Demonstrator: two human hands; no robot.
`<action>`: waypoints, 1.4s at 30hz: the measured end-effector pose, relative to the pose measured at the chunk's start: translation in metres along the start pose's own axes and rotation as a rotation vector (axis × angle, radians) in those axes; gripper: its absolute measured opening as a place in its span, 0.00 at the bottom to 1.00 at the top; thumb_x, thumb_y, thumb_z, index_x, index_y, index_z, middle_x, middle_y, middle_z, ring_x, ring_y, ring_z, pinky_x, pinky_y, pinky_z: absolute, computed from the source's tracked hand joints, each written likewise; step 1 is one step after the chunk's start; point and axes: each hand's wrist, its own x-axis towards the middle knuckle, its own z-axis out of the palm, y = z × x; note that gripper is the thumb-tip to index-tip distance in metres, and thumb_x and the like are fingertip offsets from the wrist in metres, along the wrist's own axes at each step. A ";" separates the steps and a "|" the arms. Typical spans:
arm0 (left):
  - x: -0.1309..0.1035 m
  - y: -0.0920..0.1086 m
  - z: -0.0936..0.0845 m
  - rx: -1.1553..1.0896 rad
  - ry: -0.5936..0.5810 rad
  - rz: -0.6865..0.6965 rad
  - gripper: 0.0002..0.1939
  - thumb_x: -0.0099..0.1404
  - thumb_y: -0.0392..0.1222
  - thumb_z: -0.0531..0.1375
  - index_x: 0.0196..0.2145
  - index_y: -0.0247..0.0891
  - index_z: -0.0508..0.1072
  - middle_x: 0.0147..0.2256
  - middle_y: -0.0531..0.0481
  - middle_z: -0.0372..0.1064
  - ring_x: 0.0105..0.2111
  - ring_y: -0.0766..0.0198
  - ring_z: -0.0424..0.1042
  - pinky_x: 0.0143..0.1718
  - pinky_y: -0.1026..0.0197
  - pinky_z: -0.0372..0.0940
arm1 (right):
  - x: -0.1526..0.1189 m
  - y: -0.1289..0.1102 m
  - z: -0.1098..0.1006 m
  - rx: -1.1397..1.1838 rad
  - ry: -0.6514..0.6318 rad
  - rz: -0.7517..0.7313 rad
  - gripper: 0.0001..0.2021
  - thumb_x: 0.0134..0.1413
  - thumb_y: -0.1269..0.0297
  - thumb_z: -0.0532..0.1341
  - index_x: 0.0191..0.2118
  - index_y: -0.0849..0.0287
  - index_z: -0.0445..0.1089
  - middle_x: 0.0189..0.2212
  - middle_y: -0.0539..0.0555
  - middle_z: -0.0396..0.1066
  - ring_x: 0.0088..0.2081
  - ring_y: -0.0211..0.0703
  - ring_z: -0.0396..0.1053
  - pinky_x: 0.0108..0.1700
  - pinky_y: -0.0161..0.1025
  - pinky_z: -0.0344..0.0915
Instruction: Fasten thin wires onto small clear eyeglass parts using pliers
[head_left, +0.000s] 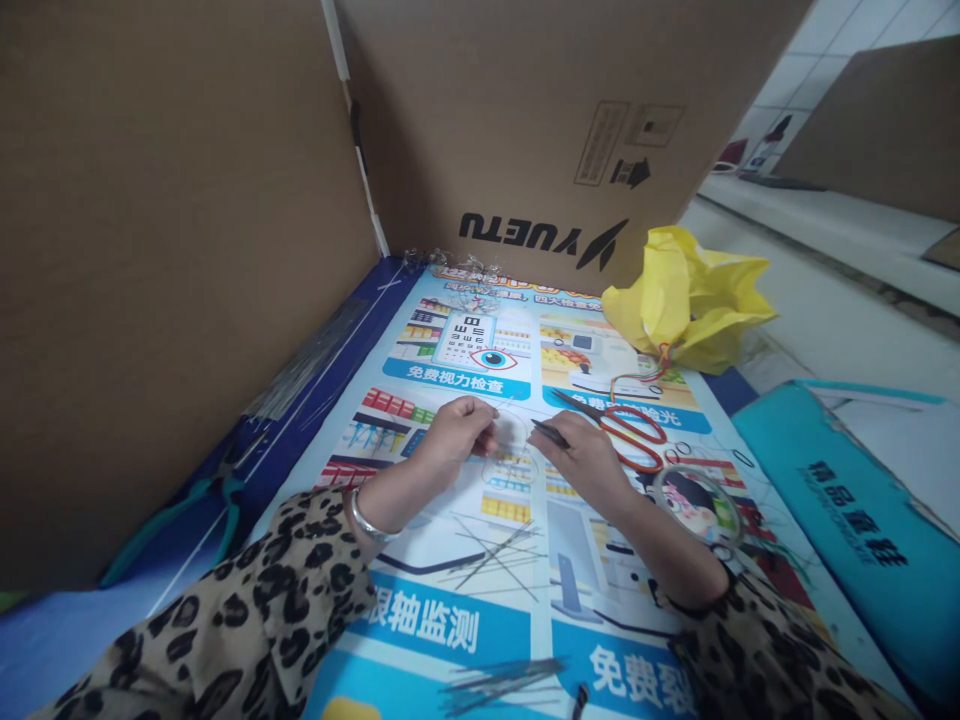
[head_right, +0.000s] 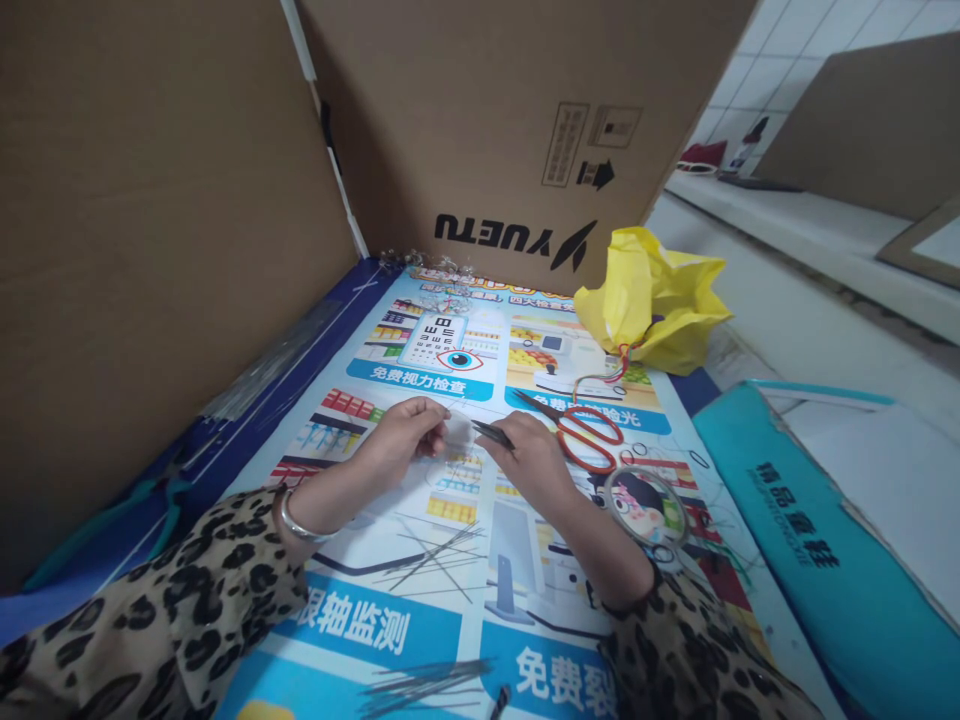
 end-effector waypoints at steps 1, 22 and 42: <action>0.000 0.000 0.000 0.000 -0.001 -0.002 0.05 0.51 0.39 0.58 0.24 0.35 0.65 0.19 0.55 0.64 0.16 0.72 0.63 0.17 0.69 0.56 | 0.000 0.000 0.000 0.005 -0.002 0.008 0.13 0.55 0.55 0.53 0.27 0.57 0.67 0.25 0.51 0.66 0.30 0.39 0.64 0.33 0.36 0.59; 0.001 -0.004 -0.003 0.051 -0.285 -0.114 0.07 0.53 0.40 0.58 0.24 0.35 0.63 0.21 0.53 0.65 0.14 0.74 0.61 0.14 0.70 0.53 | 0.000 0.003 0.003 0.052 0.118 0.145 0.09 0.51 0.57 0.57 0.34 0.57 0.68 0.27 0.51 0.70 0.30 0.40 0.67 0.33 0.37 0.62; -0.001 0.002 -0.004 -0.071 -0.131 -0.044 0.08 0.53 0.41 0.58 0.24 0.34 0.64 0.20 0.53 0.63 0.15 0.74 0.61 0.16 0.69 0.53 | -0.003 -0.007 -0.004 0.224 0.137 0.059 0.11 0.49 0.56 0.59 0.37 0.56 0.68 0.30 0.52 0.70 0.32 0.39 0.67 0.33 0.36 0.64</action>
